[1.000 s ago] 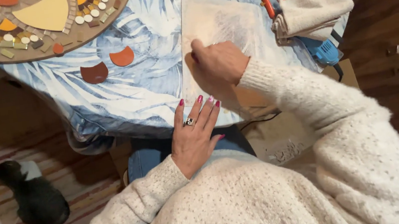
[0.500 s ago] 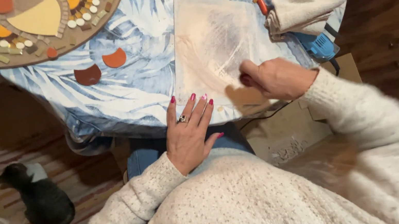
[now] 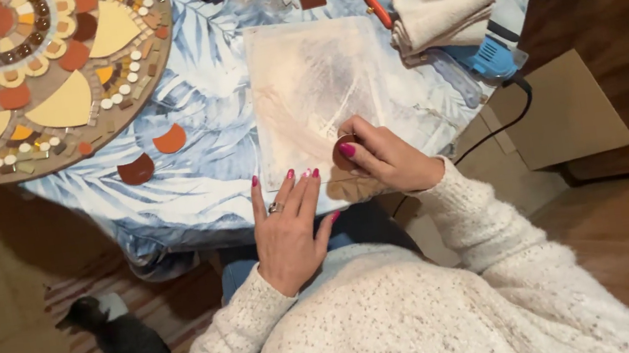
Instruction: Sanding and shaping small wooden mosaic tiles against a sanding block to prepare them for a large circular craft.
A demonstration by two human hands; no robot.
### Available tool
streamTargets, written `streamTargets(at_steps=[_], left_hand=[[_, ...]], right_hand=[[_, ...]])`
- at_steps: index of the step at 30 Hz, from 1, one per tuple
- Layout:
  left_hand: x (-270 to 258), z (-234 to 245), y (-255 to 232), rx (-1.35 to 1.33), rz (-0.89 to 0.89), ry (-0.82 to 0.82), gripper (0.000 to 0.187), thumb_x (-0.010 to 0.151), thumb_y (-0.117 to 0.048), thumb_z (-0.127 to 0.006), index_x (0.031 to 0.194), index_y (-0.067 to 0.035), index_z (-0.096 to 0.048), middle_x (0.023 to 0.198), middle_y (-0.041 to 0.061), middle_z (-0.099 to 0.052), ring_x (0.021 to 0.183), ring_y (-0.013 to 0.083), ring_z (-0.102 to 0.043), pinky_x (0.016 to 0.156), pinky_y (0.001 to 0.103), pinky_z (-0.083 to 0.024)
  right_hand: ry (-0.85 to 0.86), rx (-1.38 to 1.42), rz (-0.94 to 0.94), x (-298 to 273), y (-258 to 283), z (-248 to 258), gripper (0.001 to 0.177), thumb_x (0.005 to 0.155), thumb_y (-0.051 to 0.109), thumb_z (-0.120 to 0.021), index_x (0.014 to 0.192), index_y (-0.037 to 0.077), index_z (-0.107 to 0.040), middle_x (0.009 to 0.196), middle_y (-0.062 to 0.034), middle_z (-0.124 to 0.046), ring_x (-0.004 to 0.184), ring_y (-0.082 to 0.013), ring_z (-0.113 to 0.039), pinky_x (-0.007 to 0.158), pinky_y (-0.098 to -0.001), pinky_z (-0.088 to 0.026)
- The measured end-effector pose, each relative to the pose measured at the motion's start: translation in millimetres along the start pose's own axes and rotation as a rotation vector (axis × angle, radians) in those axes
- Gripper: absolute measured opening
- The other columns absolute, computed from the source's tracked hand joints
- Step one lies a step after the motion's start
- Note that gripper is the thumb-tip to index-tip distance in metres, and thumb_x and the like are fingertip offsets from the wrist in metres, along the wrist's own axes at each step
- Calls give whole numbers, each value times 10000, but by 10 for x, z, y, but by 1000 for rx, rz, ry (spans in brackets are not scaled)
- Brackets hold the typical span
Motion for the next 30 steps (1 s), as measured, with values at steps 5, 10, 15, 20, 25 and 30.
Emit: streamTargets(at_steps=[5,10,15,20,25,30], left_hand=[[3,-61,-18,34,-7,10,617,874,-322,-749,1392,-29,-587,1466,98,-551,1419,320,-439,1207,666,-176],[-91,-165,-22,44,23,57,659,847,-335,-749,1402,-30,-565,1522,106,-497,1459,332,-377,1194,669,-167],[-73,-156,19,54,31,46,689,820,-332,-752,1430,-87,-548,1525,61,-485,1482,300,-362,1193,670,-147],[-118,-227,58,50,31,62,709,838,-330,-752,1462,-75,-535,1545,78,-470,1481,304,-362,1212,641,-171],[-91,-223,67,66,5,42,713,821,-333,-754,1451,-68,-549,1554,82,-470,1476,314,-363,1202,624,-190],[-28,-96,26,3,-13,15,671,815,-341,-766,1385,-37,-584,1496,101,-523,1430,333,-418,1187,656,-171]], right_hand=[[4,-69,59,147,47,13,209,1097,219,-483,1178,26,-493,884,-124,-633,770,-238,-625,709,-351,-509],[151,-519,-47,732,106,-327,268,1019,246,-546,1124,12,-469,714,-266,-637,672,-482,-631,594,-566,-465],[28,-790,215,1211,195,-467,221,1020,206,-560,1022,1,-479,583,-214,-613,533,-461,-603,548,-582,-465],[220,-815,207,649,219,-420,215,1020,228,-561,948,37,-494,538,-170,-593,466,-416,-597,458,-552,-456],[528,-865,84,-53,-308,21,160,930,184,-559,1063,98,-533,544,-111,-625,490,-349,-645,447,-505,-476],[347,-1299,-122,-54,-525,681,149,1012,201,-555,1094,82,-519,728,-116,-701,656,-335,-704,551,-478,-520]])
Point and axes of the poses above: each hand's wrist, its own x-axis towards the middle knuckle, its own z-axis out of the back of the hand, y = z × x, the point moved 9 cm from there along x, towards the middle knuckle
